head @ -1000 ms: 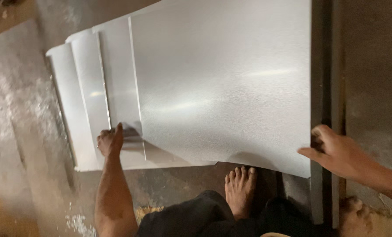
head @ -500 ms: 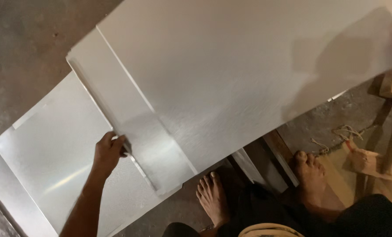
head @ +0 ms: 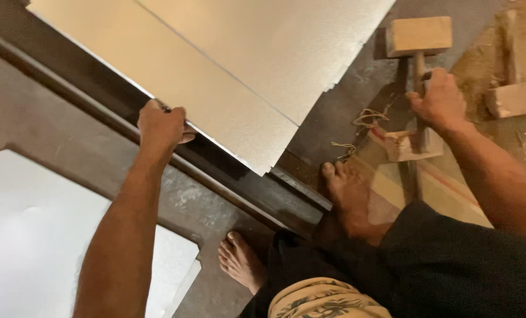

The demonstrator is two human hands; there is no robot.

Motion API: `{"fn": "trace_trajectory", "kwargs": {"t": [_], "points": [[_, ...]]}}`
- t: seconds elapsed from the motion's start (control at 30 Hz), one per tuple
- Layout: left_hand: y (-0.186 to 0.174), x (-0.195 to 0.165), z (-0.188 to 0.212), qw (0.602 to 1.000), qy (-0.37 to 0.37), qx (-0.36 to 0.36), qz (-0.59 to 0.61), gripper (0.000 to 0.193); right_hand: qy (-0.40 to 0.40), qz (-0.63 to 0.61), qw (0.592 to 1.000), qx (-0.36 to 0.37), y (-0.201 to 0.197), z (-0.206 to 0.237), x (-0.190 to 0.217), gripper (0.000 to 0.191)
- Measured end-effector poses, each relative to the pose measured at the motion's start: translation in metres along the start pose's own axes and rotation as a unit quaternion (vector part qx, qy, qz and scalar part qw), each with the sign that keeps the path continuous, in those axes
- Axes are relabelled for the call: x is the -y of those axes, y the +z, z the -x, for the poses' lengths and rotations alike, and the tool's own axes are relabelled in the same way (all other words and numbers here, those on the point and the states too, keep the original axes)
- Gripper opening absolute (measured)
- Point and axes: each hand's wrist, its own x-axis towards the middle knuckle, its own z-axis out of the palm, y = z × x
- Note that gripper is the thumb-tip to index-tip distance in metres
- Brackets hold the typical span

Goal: The person holds a thin metal sheet against a wooden form on a workbench and strikes it with a wooden mallet to bend and shape the sheet, repositioning the sheet and hammering along its edge, then sets the shaped sheet onto a stack of finished sheets.

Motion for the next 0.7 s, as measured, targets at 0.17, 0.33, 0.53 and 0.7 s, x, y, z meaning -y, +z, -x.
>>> {"fn": "trace_trajectory", "kwargs": {"t": [0.17,0.33,0.53,0.7], "points": [[-0.001,0.003,-0.003,0.918,0.089,0.007,-0.386,0.043,0.077,-0.052,0.985,0.146,-0.006,-0.015,-0.008,0.046],[-0.015,0.031,-0.022,0.673,0.513,-0.09,-0.525,0.051,0.149,-0.239,0.951,0.125,-0.001,-0.002,0.003,0.031],[-0.022,0.055,-0.054,0.746,0.461,-0.017,-0.481,0.036,-0.035,-0.152,0.987,0.038,-0.006,0.061,0.026,0.029],[-0.016,0.073,-0.058,0.811,0.386,0.054,-0.438,0.035,-0.102,-0.066,0.952,0.282,-0.002,0.113,0.067,0.033]]}}
